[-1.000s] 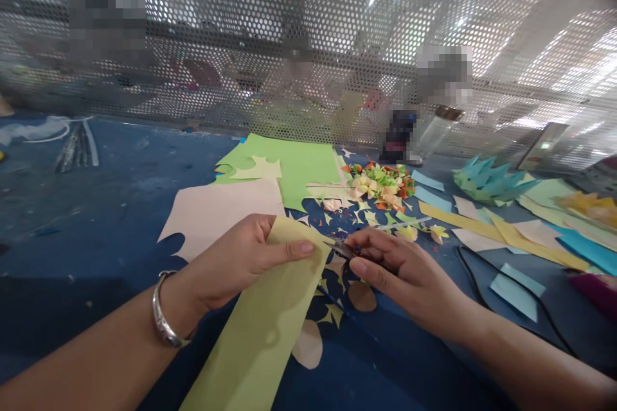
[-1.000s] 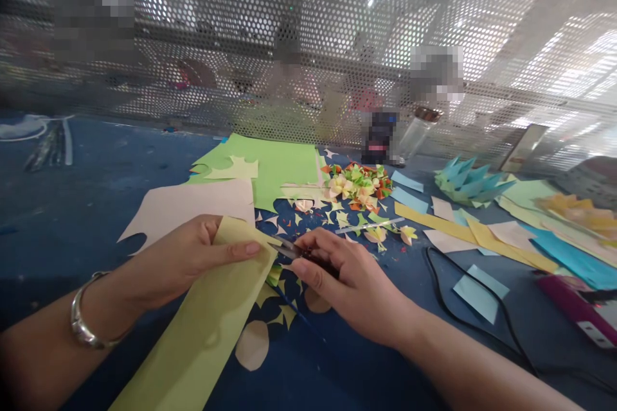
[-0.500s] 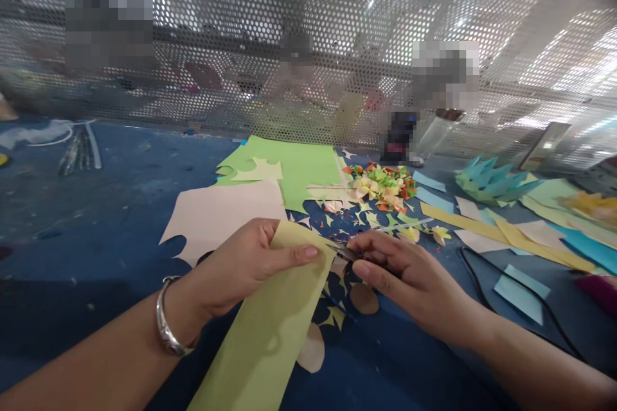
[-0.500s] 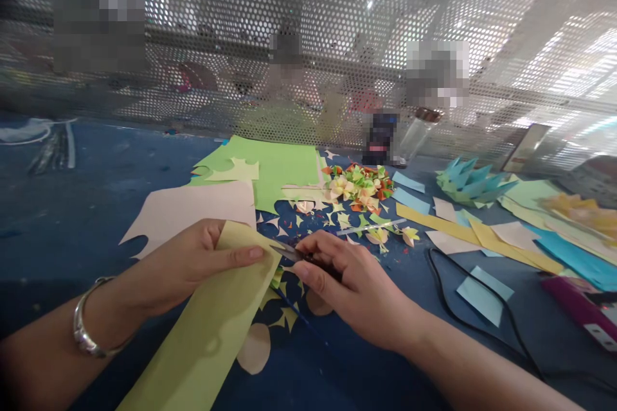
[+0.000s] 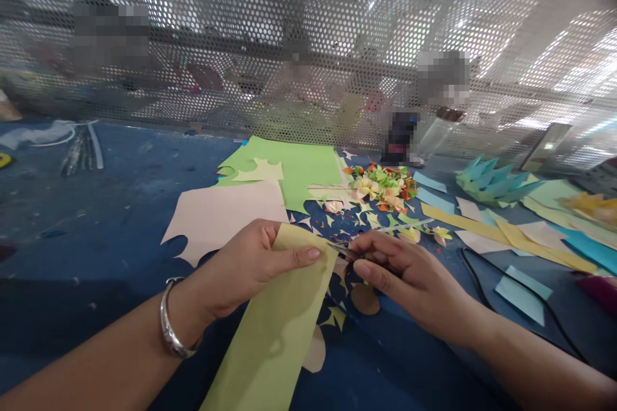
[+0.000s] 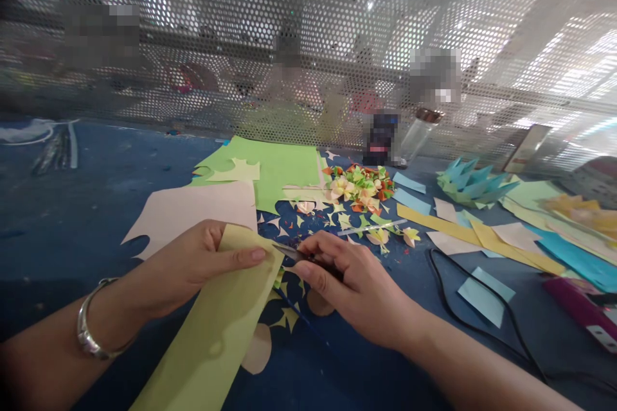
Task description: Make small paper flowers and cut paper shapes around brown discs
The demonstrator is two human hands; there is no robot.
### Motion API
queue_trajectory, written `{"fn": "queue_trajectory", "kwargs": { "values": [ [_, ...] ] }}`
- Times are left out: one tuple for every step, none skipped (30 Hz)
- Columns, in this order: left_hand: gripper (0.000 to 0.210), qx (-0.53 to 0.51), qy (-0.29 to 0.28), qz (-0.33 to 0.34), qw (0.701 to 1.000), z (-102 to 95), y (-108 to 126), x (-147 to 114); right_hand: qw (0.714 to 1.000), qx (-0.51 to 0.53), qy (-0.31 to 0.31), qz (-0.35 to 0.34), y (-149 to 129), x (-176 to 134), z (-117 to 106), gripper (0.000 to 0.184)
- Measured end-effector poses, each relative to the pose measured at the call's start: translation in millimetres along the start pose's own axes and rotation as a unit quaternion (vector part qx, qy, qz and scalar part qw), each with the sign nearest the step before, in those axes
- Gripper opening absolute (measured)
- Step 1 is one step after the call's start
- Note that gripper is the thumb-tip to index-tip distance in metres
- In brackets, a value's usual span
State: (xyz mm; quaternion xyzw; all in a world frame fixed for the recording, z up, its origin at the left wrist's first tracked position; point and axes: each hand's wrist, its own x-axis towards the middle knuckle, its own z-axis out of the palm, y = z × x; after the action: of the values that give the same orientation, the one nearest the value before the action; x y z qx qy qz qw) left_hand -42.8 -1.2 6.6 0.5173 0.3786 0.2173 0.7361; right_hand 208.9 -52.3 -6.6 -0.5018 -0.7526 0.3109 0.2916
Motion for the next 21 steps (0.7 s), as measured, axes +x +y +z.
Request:
{"fn": "queue_trajectory", "kwargs": {
  "values": [
    [0.032, -0.002, -0.001, 0.002, 1.0, 0.4, 0.0, -0.2, 1.0, 0.002, 0.0, 0.0, -0.2, 0.2, -0.2, 0.031],
    [0.031, -0.004, -0.001, 0.003, 1.0, 0.7, -0.2, -0.3, 1.0, 0.003, 0.0, 0.0, -0.4, 0.3, -0.4, 0.032],
    [0.03, -0.005, -0.001, 0.003, 1.0, 1.0, -0.6, -0.4, 1.0, 0.005, 0.0, 0.0, -0.5, 0.2, -0.7, 0.032],
    [0.029, -0.006, 0.001, 0.003, 1.0, 1.3, -1.1, -0.4, 1.0, 0.005, 0.0, -0.001, -0.6, 0.1, -1.0, 0.032],
    [0.029, -0.007, 0.003, 0.002, 1.0, 1.5, -1.6, -0.4, 1.0, 0.005, 0.0, -0.001, -0.7, 0.0, -1.2, 0.031],
    [0.029, -0.008, 0.005, -0.001, 1.0, 1.7, -2.1, -0.4, 1.0, 0.004, 0.0, -0.001, -0.8, -0.2, -1.4, 0.031],
    [0.029, -0.009, 0.007, -0.002, 1.0, 1.8, -2.5, -0.3, 1.0, 0.003, 0.0, 0.0, -0.9, -0.5, -1.6, 0.031],
    [0.029, -0.009, 0.008, -0.003, 1.0, 1.9, -2.8, -0.3, 1.0, 0.004, -0.001, 0.0, -1.1, -0.7, -1.7, 0.031],
    [0.029, -0.008, 0.01, -0.004, 1.0, 2.1, -2.8, -0.2, 1.0, 0.004, -0.001, 0.001, -1.4, -0.9, -1.8, 0.031],
    [0.03, -0.008, 0.011, -0.006, 1.0, 2.3, -2.7, -0.2, 1.0, 0.005, -0.001, 0.003, -1.6, -1.1, -1.9, 0.031],
    [0.031, -0.007, 0.012, -0.009, 1.0, 2.5, -2.4, -0.2, 1.0, 0.007, -0.002, 0.004, -1.9, -1.4, -1.9, 0.031],
    [0.033, -0.007, 0.013, -0.011, 1.0, 2.9, -2.0, -0.3, 1.0, 0.009, -0.002, 0.004, -2.2, -1.6, -2.0, 0.031],
    [0.034, -0.007, 0.013, -0.013, 1.0, 3.2, -1.6, -0.4, 1.0, 0.011, -0.004, 0.005, -2.5, -1.7, -2.0, 0.031],
    [0.034, -0.006, 0.013, -0.014, 1.0, 3.6, -1.2, -0.5, 1.0, 0.012, -0.006, 0.005, -2.8, -1.9, -2.1, 0.031],
    [0.034, -0.005, 0.012, -0.015, 1.0, 3.9, -0.8, -0.7, 1.0, 0.012, -0.007, 0.004, -3.0, -2.0, -2.2, 0.031],
    [0.034, -0.003, 0.01, -0.015, 1.0, 4.3, -0.4, -0.8, 1.0, 0.011, -0.007, 0.002, -3.2, -2.0, -2.4, 0.03],
    [0.033, -0.001, 0.008, -0.014, 1.0, 4.6, -0.1, -1.0, 1.0, 0.009, -0.008, 0.002, -3.3, -2.0, -2.5, 0.03],
    [0.033, 0.002, 0.008, -0.014, 1.0, 4.8, 0.1, -1.1, 1.0, 0.007, -0.009, 0.0, -3.3, -1.9, -2.7, 0.03],
    [0.032, 0.006, 0.008, -0.015, 1.0, 5.0, 0.3, -1.2, 1.0, 0.005, -0.009, -0.001, -3.3, -1.9, -2.9, 0.03],
    [0.032, 0.01, 0.009, -0.015, 1.0, 5.0, 0.4, -1.3, 1.0, 0.003, -0.009, -0.003, -3.1, -1.9, -3.0, 0.03],
    [0.032, 0.014, 0.011, -0.015, 1.0, 5.1, 0.4, -1.3, 1.0, 0.001, -0.009, -0.004, -2.7, -2.0, -3.1, 0.03]
  ]
}}
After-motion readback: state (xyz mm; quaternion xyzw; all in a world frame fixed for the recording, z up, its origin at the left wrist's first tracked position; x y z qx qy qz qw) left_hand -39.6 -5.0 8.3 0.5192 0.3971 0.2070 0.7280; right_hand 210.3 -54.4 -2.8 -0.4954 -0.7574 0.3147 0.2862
